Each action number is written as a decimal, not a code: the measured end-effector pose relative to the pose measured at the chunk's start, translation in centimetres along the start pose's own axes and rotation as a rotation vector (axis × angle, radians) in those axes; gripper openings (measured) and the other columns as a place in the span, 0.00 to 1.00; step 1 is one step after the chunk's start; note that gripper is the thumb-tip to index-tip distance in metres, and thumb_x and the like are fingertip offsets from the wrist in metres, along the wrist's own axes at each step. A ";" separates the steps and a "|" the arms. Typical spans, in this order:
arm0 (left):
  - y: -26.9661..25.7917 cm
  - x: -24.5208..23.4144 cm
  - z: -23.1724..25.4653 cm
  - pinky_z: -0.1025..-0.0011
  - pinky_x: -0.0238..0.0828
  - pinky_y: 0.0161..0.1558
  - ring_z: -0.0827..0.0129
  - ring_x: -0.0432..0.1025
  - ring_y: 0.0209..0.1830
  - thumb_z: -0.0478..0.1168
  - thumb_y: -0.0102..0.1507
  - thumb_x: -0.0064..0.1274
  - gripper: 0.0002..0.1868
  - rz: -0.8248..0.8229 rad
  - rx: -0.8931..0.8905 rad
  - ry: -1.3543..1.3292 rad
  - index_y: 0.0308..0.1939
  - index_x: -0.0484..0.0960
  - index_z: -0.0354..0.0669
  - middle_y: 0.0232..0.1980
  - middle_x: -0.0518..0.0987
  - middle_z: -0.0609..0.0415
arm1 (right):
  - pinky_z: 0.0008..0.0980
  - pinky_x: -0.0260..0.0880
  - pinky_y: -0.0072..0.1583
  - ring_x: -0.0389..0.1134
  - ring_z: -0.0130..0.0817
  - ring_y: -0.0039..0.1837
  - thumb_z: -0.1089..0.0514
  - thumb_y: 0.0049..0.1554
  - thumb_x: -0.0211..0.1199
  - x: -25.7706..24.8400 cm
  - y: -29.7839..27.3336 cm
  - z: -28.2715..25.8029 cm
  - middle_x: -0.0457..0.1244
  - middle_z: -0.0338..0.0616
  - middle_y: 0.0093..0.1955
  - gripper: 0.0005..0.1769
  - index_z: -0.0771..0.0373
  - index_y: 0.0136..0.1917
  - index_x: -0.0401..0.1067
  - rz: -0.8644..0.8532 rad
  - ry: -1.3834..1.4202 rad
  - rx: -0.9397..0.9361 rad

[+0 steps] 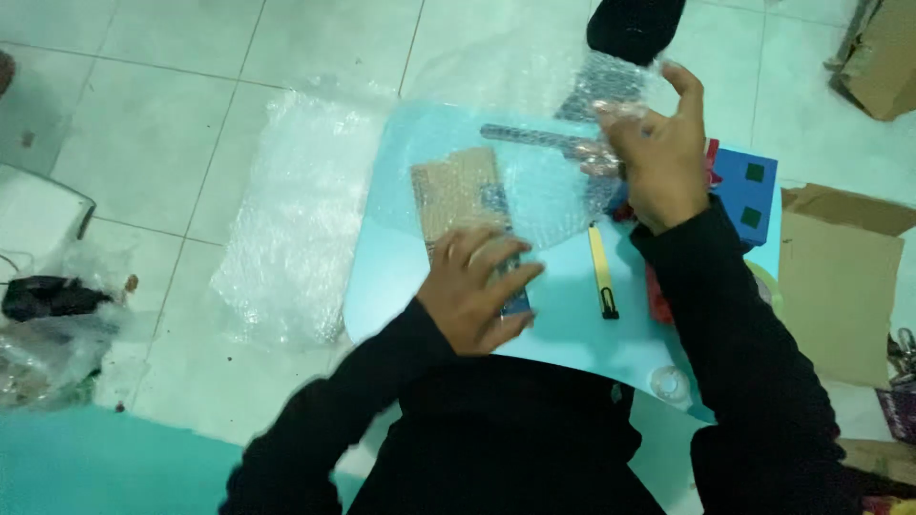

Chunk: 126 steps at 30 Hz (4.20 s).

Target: Packaging a small cardboard box with bubble wrap and adhesive tape.

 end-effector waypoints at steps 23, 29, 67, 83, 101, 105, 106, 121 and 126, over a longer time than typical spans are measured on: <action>-8.9 -1.0 -5.1 0.19 0.30 0.67 0.37 0.42 0.79 0.73 0.62 0.47 0.37 -0.539 -0.552 0.084 0.70 0.70 0.63 0.75 0.56 0.41 | 0.51 0.82 0.45 0.72 0.52 0.62 0.68 0.59 0.51 4.8 -11.7 -0.8 0.60 0.59 0.67 0.37 0.57 0.77 0.42 0.336 0.585 0.376; -10.0 -2.6 -6.8 0.24 0.58 0.57 0.27 0.39 0.78 0.67 0.47 0.65 0.67 -0.484 -0.909 0.049 0.80 0.43 0.56 0.81 0.42 0.33 | 0.48 0.79 0.47 0.71 0.53 0.65 0.66 0.60 0.54 6.5 -13.5 0.1 0.57 0.58 0.74 0.43 0.53 0.81 0.36 0.318 0.582 0.385; -0.8 -5.7 -4.7 0.39 0.59 0.68 0.39 0.57 0.77 0.56 0.41 0.67 0.62 -0.269 -0.233 -0.176 0.79 0.61 0.55 0.75 0.59 0.43 | 0.38 0.74 0.44 0.72 0.47 0.50 0.60 0.57 0.67 3.9 -20.2 -1.7 0.52 0.64 0.79 0.60 0.65 0.84 0.25 0.205 -0.397 0.457; -2.0 0.4 -6.7 0.37 0.59 0.55 0.37 0.53 0.75 0.63 0.40 0.65 0.60 -0.580 -0.098 -0.178 0.76 0.61 0.63 0.74 0.60 0.44 | 0.37 0.75 0.52 0.72 0.40 0.58 0.62 0.62 0.61 1.8 -20.6 1.2 0.59 0.64 0.74 0.51 0.67 0.83 0.29 0.169 -0.282 0.327; -4.2 -2.0 -7.7 0.35 0.59 0.61 0.35 0.53 0.75 0.60 0.41 0.63 0.56 -0.452 -0.078 -0.104 0.75 0.64 0.64 0.73 0.65 0.49 | 0.43 0.76 0.48 0.75 0.47 0.51 0.61 0.60 0.67 3.6 -19.3 2.4 0.70 0.63 0.62 0.51 0.67 0.82 0.34 0.168 -0.548 0.235; -3.8 -0.9 -7.7 0.35 0.59 0.60 0.35 0.53 0.74 0.61 0.42 0.63 0.56 -0.491 -0.073 -0.129 0.75 0.63 0.63 0.73 0.64 0.45 | 0.35 0.77 0.48 0.77 0.40 0.47 0.62 0.60 0.68 3.8 -17.4 3.5 0.71 0.58 0.53 0.49 0.65 0.81 0.38 0.204 -0.428 0.269; -3.9 -0.6 -7.8 0.35 0.59 0.61 0.35 0.54 0.75 0.60 0.43 0.63 0.56 -0.499 -0.072 -0.125 0.76 0.63 0.62 0.73 0.64 0.45 | 0.33 0.77 0.47 0.77 0.36 0.47 0.62 0.60 0.68 4.0 -16.9 3.7 0.72 0.57 0.52 0.48 0.66 0.80 0.38 0.186 -0.419 0.273; -4.9 1.0 -7.9 0.35 0.59 0.57 0.33 0.50 0.75 0.64 0.41 0.63 0.53 -0.649 -0.090 -0.043 0.72 0.68 0.67 0.76 0.62 0.55 | 0.30 0.72 0.38 0.72 0.32 0.36 0.72 0.61 0.61 2.7 -16.6 3.7 0.68 0.54 0.43 0.36 0.66 0.75 0.44 0.163 -0.254 0.417; -4.7 0.7 -6.4 0.32 0.57 0.56 0.32 0.49 0.75 0.66 0.43 0.62 0.52 -0.590 -0.054 -0.133 0.72 0.67 0.67 0.77 0.61 0.52 | 0.30 0.73 0.38 0.73 0.33 0.37 0.72 0.61 0.59 2.4 -16.7 4.2 0.67 0.54 0.44 0.36 0.66 0.75 0.43 0.149 -0.266 0.410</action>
Point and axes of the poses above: each hand's wrist, its own y-axis towards the middle knuckle, its own x-axis out of the palm, z = x × y, the point moved 4 cm from there along y, towards the middle knuckle
